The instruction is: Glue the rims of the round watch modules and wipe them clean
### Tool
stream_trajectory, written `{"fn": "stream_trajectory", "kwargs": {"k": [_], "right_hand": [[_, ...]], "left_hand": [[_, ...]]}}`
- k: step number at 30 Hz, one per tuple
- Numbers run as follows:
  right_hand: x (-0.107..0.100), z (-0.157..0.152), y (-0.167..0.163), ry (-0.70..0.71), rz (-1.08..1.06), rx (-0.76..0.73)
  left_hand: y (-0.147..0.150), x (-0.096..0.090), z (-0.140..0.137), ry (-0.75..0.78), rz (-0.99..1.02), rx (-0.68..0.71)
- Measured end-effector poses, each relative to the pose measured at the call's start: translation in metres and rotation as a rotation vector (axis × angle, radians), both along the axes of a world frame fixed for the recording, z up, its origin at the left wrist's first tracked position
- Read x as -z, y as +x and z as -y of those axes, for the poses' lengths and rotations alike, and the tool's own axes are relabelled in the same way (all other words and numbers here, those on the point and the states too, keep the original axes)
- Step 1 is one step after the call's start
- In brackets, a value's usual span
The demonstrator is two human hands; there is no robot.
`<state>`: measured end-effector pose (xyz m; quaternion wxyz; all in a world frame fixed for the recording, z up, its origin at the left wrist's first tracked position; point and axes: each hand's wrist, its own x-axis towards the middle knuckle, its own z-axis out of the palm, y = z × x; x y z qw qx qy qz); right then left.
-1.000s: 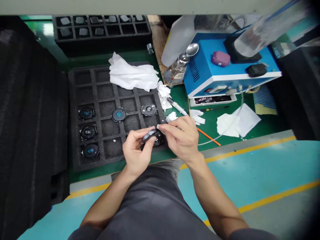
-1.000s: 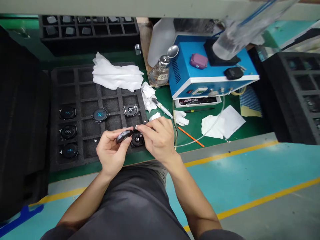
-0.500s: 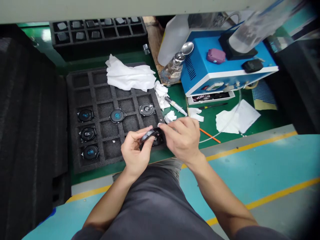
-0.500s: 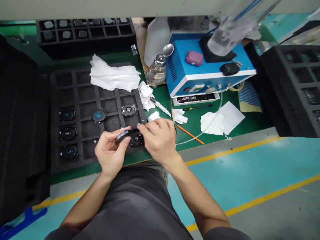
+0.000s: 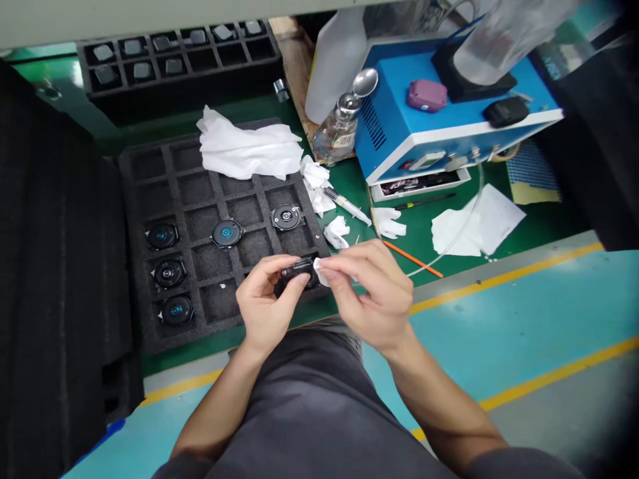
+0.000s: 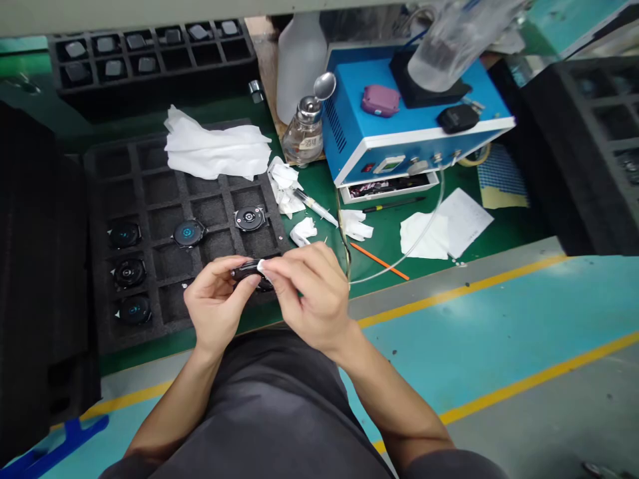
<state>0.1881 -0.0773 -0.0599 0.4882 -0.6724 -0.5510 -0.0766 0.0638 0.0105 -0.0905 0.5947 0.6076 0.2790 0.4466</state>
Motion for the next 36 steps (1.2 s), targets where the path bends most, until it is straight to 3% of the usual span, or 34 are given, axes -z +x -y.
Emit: {"fn": "stream_trajectory", "kwargs": {"k": [5,8,12,18,21,24,31,36], "right_hand": [[0.009,-0.007,0.002,-0.044,0.307,-0.024],[0.01,-0.007,0.009,-0.087,0.387,-0.026],[0.002,-0.005,0.011,-0.148,0.287,-0.063],[-0.011,-0.009,0.01,-0.256,-0.097,-0.148],[-0.013,-0.009,0.012,-0.256,-0.082,-0.149],[-0.012,-0.008,0.01,-0.255,0.064,-0.047],[-0.005,-0.008,0.007,-0.17,0.253,-0.107],[-0.002,-0.006,0.018,-0.135,0.486,-0.063]], "left_hand": [[0.0,0.002,0.0,0.045,-0.045,-0.036],[0.0,0.004,0.002,0.092,-0.087,-0.046],[0.0,0.006,0.004,0.192,-0.101,-0.069],[0.001,0.007,0.004,0.225,-0.061,-0.093],[0.0,0.007,0.004,0.263,-0.068,-0.115],[0.001,0.007,0.005,0.281,-0.074,-0.127],[0.002,0.004,0.006,0.129,-0.051,-0.086],[0.001,0.002,0.004,-0.021,-0.03,-0.044]]}}
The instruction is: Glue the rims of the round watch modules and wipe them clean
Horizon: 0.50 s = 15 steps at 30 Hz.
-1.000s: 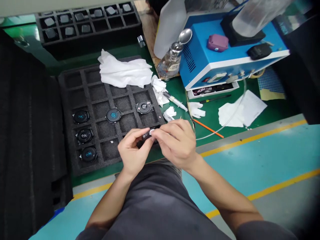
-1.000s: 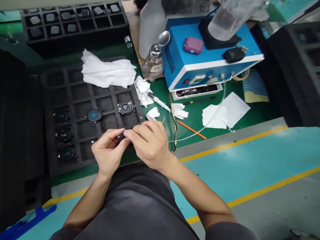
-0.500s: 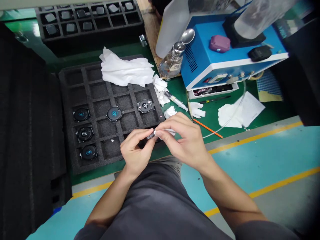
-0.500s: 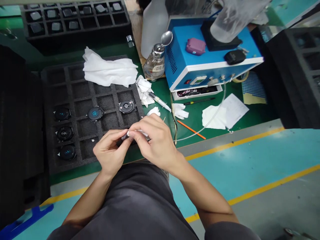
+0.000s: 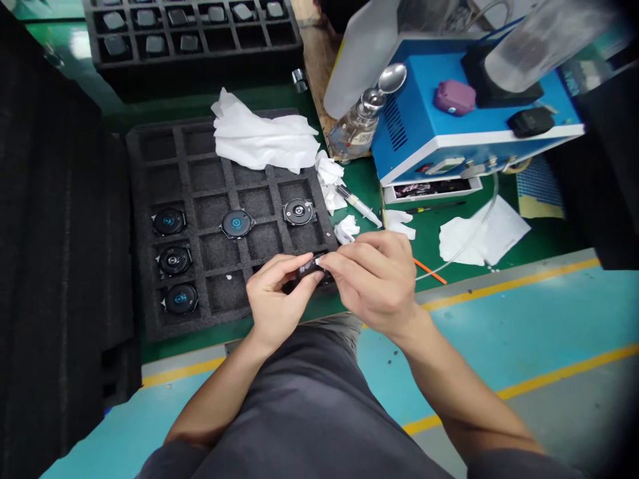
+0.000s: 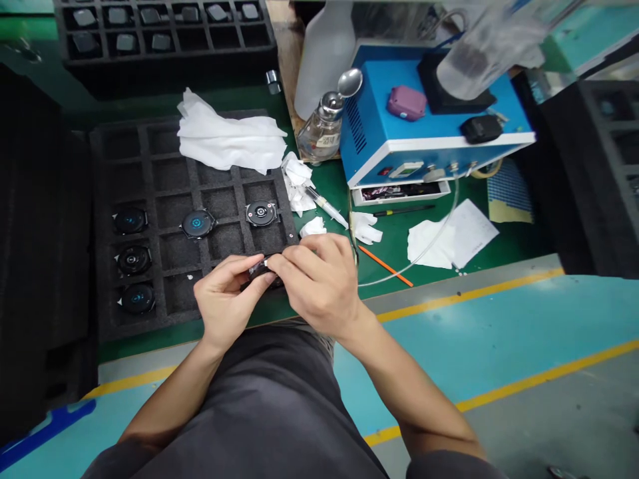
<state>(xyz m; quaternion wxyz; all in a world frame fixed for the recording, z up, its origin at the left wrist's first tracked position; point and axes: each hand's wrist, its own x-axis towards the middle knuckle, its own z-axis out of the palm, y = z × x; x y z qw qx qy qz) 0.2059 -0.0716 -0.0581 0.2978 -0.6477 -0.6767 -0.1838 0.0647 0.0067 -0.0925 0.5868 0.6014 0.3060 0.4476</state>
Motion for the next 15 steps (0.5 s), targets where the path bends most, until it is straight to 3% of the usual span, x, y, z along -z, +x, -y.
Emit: {"fn": "stream_trajectory", "kwargs": {"k": [3,8,13,15], "right_hand": [[0.002,0.0,0.001,-0.032,0.025,-0.005],[0.006,-0.003,0.0,-0.034,-0.146,-0.061],[0.0,-0.001,0.013,-0.15,0.105,-0.05],[-0.004,-0.001,0.014,-0.183,0.108,-0.058]], "left_hand": [[0.0,0.001,-0.001,-0.001,-0.052,0.005],[0.0,0.003,-0.001,0.092,-0.11,-0.016],[0.001,0.005,0.0,0.142,-0.13,-0.034],[0.001,0.006,0.001,0.169,-0.141,-0.04]]}}
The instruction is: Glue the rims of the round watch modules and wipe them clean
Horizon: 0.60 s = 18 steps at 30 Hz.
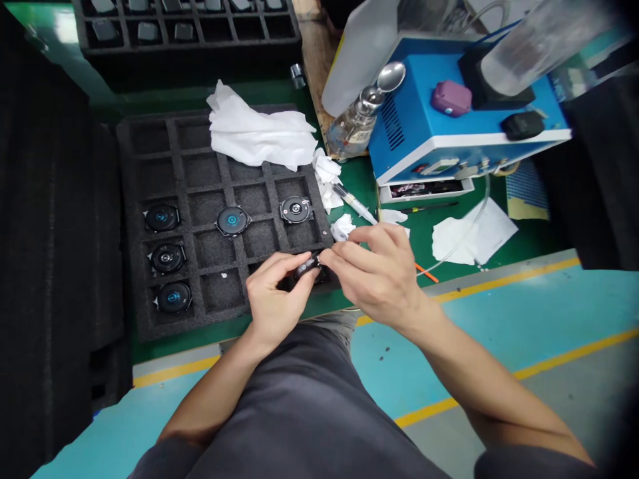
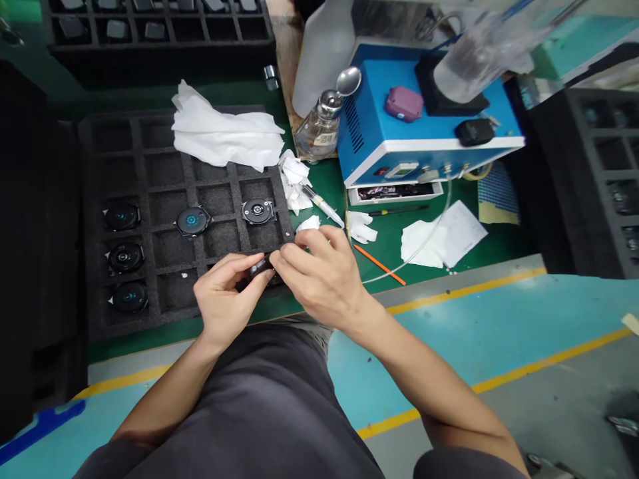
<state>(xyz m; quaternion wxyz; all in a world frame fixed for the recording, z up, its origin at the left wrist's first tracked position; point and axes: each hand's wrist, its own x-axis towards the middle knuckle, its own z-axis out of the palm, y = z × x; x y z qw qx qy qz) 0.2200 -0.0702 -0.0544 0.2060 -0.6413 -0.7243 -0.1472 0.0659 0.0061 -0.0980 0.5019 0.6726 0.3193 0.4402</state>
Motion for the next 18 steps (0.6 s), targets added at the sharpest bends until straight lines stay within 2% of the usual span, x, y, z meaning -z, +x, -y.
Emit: {"fn": "stream_trajectory", "kwargs": {"k": [5,7,11,14,18], "right_hand": [[0.001,-0.006,-0.011,0.013,-0.444,-0.017],[0.003,-0.007,-0.013,0.014,-0.475,-0.009],[0.005,-0.006,-0.005,0.041,-0.08,-0.033],[-0.003,-0.006,0.002,0.021,0.188,-0.083],[-0.018,0.0,0.009,-0.049,0.366,-0.144]], "left_hand": [[0.0,0.0,0.001,0.068,0.022,-0.016],[0.0,0.001,0.001,0.094,0.014,-0.023],[0.0,0.002,0.002,0.061,-0.021,-0.03],[0.001,0.002,0.002,-0.008,-0.033,-0.02],[0.002,-0.001,0.002,-0.132,0.072,-0.018]]}}
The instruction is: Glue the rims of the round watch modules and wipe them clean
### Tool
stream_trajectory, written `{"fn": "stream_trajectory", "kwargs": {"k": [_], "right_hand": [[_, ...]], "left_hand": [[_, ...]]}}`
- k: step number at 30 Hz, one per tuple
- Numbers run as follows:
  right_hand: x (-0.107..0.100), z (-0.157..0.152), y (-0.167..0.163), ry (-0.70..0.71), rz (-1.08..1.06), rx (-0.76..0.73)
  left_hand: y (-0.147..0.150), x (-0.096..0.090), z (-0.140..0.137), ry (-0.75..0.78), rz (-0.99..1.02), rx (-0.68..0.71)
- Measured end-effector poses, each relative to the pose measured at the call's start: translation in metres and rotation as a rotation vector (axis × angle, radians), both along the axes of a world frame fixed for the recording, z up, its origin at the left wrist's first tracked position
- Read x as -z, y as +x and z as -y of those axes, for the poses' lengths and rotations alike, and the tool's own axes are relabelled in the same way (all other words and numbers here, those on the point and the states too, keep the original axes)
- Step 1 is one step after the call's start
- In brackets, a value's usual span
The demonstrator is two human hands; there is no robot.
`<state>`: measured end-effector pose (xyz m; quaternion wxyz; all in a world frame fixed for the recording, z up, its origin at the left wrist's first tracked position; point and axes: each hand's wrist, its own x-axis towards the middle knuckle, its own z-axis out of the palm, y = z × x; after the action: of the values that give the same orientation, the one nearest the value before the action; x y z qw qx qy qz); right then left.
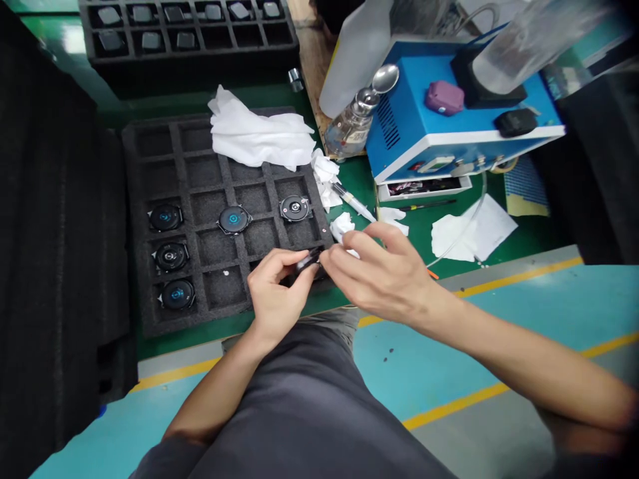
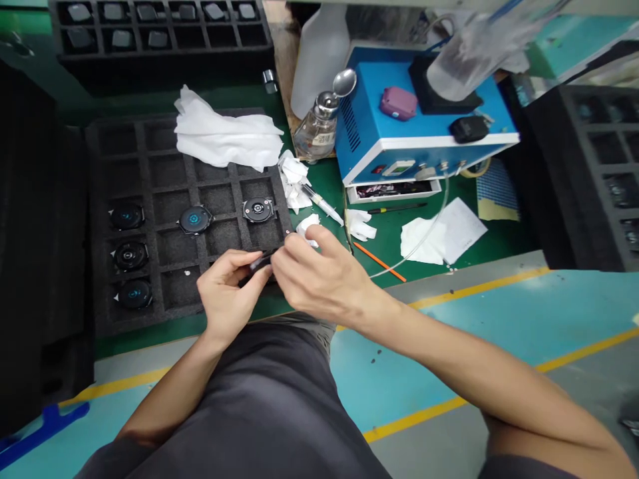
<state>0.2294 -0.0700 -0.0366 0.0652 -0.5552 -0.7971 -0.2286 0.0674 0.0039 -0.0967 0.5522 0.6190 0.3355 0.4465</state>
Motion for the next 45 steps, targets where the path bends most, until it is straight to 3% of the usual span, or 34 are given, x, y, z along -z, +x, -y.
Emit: {"fn": "stream_trajectory", "kwargs": {"k": [4,10,16,19,24,29,31,35,38,42,45], "right_hand": [[0.0,0.01,0.007,-0.059,-0.164,0.173],[0.021,0.015,-0.005,0.152,-0.672,0.296],[0.028,0.013,-0.023,0.227,-1.131,0.388],[0.027,0.009,-0.037,0.186,-1.259,0.402],[0.03,-0.003,-0.06,0.224,-1.173,0.283],[0.033,-0.004,-0.054,0.292,-1.12,0.374],[0.033,-0.003,-0.053,0.3,-1.108,0.389],[0.031,-0.002,-0.056,0.243,-1.07,0.273],[0.03,-0.003,-0.056,0.297,-1.04,0.317],[0.027,-0.002,-0.056,0.225,-1.058,0.271],[0.027,-0.001,-0.056,0.248,-1.023,0.285]], "left_hand": [[-0.001,-0.002,-0.001,-0.1,0.193,-0.017],[-0.004,0.001,-0.001,-0.101,0.174,0.017],[-0.007,0.0,-0.005,0.137,-0.032,0.051],[-0.006,0.001,-0.005,0.159,-0.02,0.053],[-0.002,0.007,0.0,0.107,0.046,0.014],[-0.001,0.008,0.002,0.039,0.073,0.005],[-0.002,0.007,0.002,0.05,0.058,-0.012],[-0.003,0.008,0.002,0.136,0.037,-0.027],[-0.003,0.009,0.001,0.138,0.044,-0.03],[-0.003,0.01,0.001,0.163,0.058,-0.029],[-0.004,0.011,0.002,0.171,0.041,-0.03]]}}
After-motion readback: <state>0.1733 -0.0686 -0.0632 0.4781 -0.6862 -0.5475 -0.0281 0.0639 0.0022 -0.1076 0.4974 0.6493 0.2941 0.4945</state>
